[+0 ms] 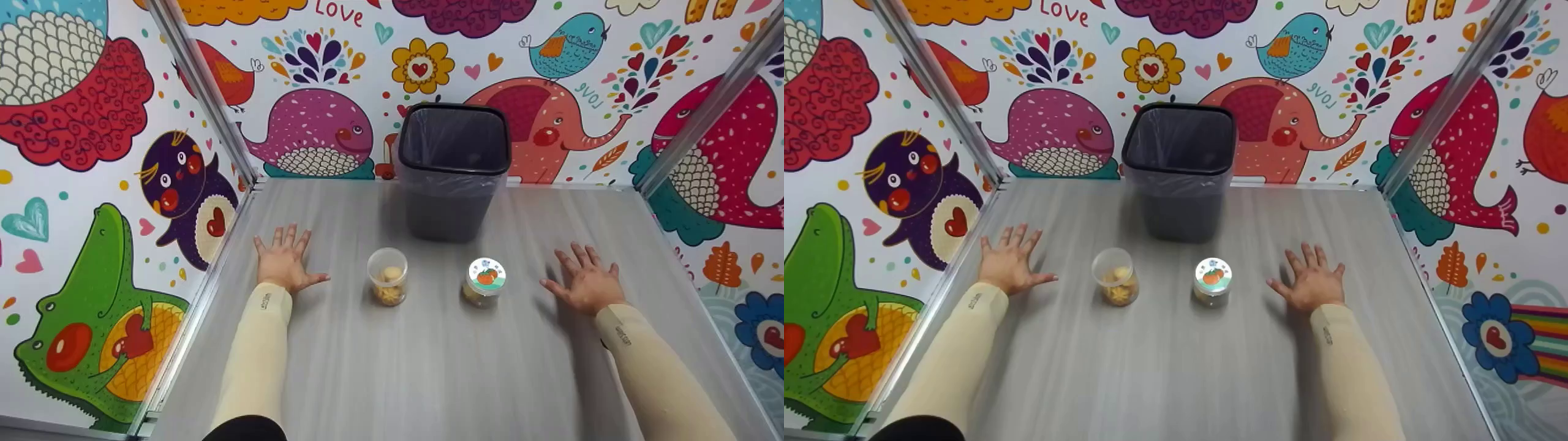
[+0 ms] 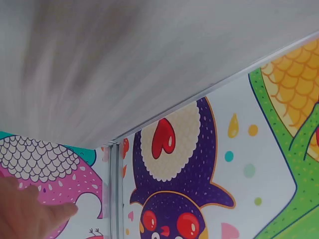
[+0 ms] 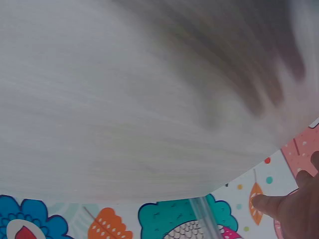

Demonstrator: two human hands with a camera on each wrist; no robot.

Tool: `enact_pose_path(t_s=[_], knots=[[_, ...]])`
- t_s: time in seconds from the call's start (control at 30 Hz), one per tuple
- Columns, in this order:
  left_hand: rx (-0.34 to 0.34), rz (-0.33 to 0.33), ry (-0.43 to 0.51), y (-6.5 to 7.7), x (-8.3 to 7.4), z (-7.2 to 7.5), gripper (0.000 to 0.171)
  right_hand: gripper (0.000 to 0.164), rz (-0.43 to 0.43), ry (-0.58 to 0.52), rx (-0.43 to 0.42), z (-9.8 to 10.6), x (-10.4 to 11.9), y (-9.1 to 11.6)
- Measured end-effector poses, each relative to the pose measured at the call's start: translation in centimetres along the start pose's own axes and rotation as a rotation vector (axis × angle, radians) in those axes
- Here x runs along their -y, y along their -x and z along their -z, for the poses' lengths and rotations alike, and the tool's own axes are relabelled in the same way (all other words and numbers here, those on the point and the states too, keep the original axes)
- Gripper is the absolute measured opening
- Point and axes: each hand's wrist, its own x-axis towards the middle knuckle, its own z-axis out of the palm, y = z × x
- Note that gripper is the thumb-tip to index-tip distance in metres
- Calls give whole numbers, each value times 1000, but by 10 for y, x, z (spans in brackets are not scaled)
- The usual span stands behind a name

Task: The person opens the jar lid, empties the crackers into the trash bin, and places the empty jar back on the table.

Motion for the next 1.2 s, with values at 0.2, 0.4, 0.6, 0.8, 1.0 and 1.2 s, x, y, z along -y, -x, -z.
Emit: enact_pose_path(t_s=[0.2, 0.4, 0.6, 0.8, 1.0, 1.2], knots=[[-50, 26, 94, -6, -10, 12, 122, 92, 20, -1, -4, -3, 12, -5], [-189, -21, 214, -14, -40, 34, 117, 90, 51, 9, -16, -3, 21, -7], [-340, -158, 243, -16, -96, 67, 116, 91, 100, 18, -22, -4, 23, -8], [-467, -381, 260, -6, -161, 83, 118, 90, 157, 2, -28, -2, 21, -8], [-438, -519, 255, 11, -215, 75, 117, 88, 176, -2, -49, -3, 17, -7], [-417, -562, 337, 33, -256, 41, 110, 86, 201, -2, -78, -4, 17, -6]])
